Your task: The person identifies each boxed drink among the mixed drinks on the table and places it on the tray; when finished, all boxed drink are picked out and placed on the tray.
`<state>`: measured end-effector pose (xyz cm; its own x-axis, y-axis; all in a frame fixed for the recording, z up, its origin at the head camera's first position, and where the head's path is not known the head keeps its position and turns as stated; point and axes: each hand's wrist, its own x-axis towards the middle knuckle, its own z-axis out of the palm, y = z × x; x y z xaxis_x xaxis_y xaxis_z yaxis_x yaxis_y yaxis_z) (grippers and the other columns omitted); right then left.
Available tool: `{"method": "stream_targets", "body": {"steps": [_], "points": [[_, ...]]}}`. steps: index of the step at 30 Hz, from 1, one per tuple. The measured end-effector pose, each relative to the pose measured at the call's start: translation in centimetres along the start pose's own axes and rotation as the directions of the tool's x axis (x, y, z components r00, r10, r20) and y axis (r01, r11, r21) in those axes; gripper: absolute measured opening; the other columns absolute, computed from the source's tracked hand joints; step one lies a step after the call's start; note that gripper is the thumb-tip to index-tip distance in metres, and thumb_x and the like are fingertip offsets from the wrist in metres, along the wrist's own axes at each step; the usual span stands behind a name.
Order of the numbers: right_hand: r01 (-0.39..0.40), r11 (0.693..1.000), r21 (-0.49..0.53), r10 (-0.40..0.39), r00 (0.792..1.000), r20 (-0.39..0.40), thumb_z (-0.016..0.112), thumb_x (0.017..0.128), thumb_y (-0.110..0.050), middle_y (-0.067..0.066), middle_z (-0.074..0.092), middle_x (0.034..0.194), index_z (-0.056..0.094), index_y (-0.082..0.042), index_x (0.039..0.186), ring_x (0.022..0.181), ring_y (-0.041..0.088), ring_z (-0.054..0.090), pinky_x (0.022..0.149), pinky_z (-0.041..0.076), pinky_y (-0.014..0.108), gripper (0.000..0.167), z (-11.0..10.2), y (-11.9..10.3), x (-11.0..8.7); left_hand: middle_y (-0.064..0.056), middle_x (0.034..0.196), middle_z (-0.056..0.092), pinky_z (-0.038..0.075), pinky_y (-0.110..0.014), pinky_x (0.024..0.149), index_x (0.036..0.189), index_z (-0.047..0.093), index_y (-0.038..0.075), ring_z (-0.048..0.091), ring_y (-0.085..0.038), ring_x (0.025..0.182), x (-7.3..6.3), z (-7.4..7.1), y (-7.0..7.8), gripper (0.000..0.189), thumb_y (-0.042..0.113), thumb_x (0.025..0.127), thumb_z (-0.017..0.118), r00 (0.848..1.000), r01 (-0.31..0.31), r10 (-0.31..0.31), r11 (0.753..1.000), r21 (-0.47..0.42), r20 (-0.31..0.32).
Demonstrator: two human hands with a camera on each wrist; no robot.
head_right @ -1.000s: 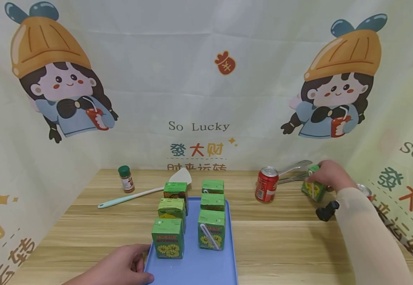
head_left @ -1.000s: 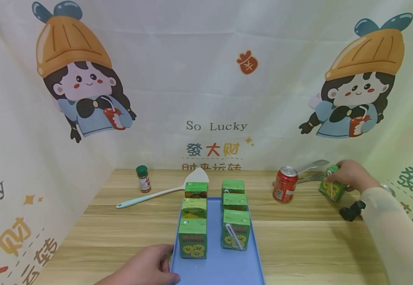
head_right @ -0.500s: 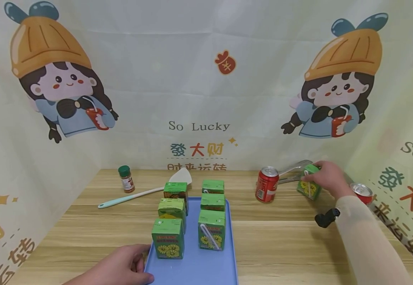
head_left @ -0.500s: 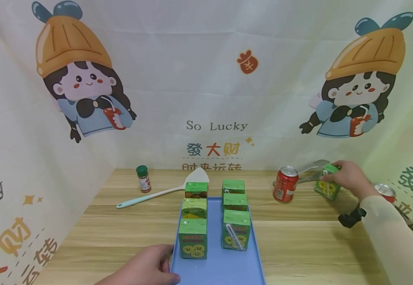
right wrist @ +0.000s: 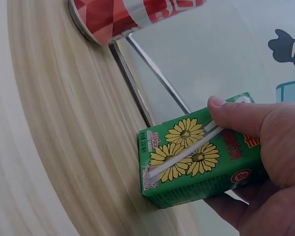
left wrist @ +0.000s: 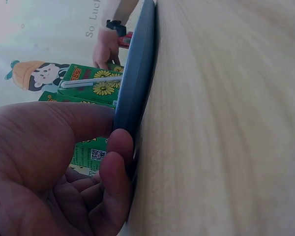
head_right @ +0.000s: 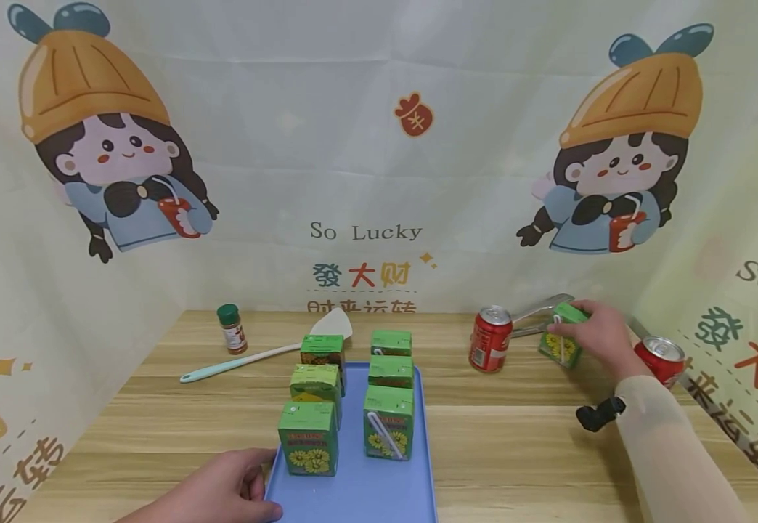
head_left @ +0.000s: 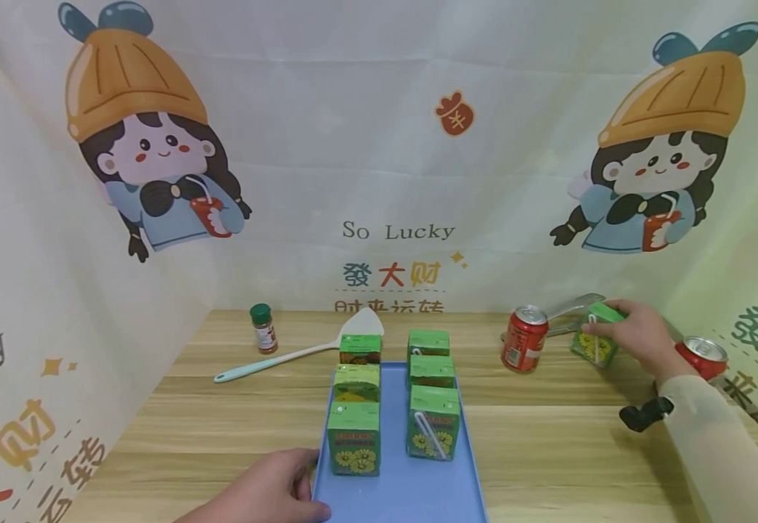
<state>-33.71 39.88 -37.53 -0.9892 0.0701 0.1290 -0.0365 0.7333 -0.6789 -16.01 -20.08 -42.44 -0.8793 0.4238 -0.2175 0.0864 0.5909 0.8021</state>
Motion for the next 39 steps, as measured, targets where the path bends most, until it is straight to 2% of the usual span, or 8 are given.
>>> {"method": "stream_targets", "body": {"steps": [4,12,18,23,34,39], "points": [[0.018,1.000,-0.002,-0.018,1.000,0.018,0.081,0.104,-0.038,0.036,0.061,0.136,0.047,0.013,0.155,0.114,0.045,0.061,0.083,0.055,0.041,0.079,0.2,-0.2,-0.4,-0.003,0.073,0.064,0.041,-0.026,0.056,0.106,0.068,0.010,0.058,-0.017,0.066,0.0,0.1,0.0,0.029,0.015,0.090,0.092,1.000,0.001,-0.001,1.000,-0.011,0.002],[0.016,1.000,-0.003,-0.016,0.998,0.068,0.082,0.102,-0.048,0.034,0.060,0.142,0.047,0.007,0.161,0.119,0.045,0.060,0.088,0.055,0.047,0.088,0.6,-1.2,-1.8,-0.003,0.075,0.065,0.042,-0.027,0.058,0.108,0.068,0.010,0.059,-0.018,0.067,0.0,0.1,0.1,0.029,0.015,0.091,0.091,1.000,0.022,-0.022,1.000,-0.017,0.003],[0.066,0.997,-0.027,-0.063,0.994,0.085,0.083,0.100,-0.052,0.031,0.063,0.141,0.052,0.003,0.159,0.117,0.043,0.062,0.083,0.055,0.040,0.087,0.9,-2.6,-3.3,-0.003,0.075,0.064,0.041,-0.026,0.058,0.104,0.067,0.009,0.059,-0.018,0.067,0.0,0.0,0.2,0.027,0.015,0.092,0.091,1.000,0.020,-0.020,1.000,-0.007,0.007],[0.098,0.994,-0.039,-0.093,0.989,0.113,0.085,0.098,-0.051,0.030,0.065,0.138,0.054,0.003,0.158,0.115,0.041,0.065,0.081,0.055,0.036,0.087,1.2,-3.9,-4.6,-0.003,0.074,0.064,0.041,-0.026,0.058,0.108,0.068,0.009,0.059,-0.018,0.066,0.0,-0.1,0.2,0.029,0.016,0.093,0.091,1.000,0.027,-0.027,1.000,-0.007,0.006],[0.166,0.986,-0.030,-0.160,0.976,0.151,0.095,0.090,-0.044,0.027,0.065,0.135,0.063,-0.003,0.153,0.103,0.034,0.061,0.074,0.052,0.040,0.082,2.8,-7.4,-7.5,-0.004,0.074,0.064,0.040,-0.026,0.057,0.117,0.069,0.006,0.059,-0.019,0.066,0.1,0.0,0.1,0.036,0.017,0.092,0.091,0.999,0.037,-0.037,0.999,-0.010,0.001],[0.199,0.978,0.058,-0.206,0.960,0.188,0.098,0.087,-0.037,0.023,0.069,0.130,0.067,-0.004,0.148,0.099,0.030,0.063,0.073,0.055,0.040,0.076,4.0,-9.4,-8.9,-0.004,0.074,0.064,0.040,-0.026,0.058,0.115,0.069,0.006,0.059,-0.019,0.066,0.0,0.0,0.2,0.034,0.017,0.092,0.092,0.999,0.040,-0.040,0.999,-0.005,-0.001]]}}
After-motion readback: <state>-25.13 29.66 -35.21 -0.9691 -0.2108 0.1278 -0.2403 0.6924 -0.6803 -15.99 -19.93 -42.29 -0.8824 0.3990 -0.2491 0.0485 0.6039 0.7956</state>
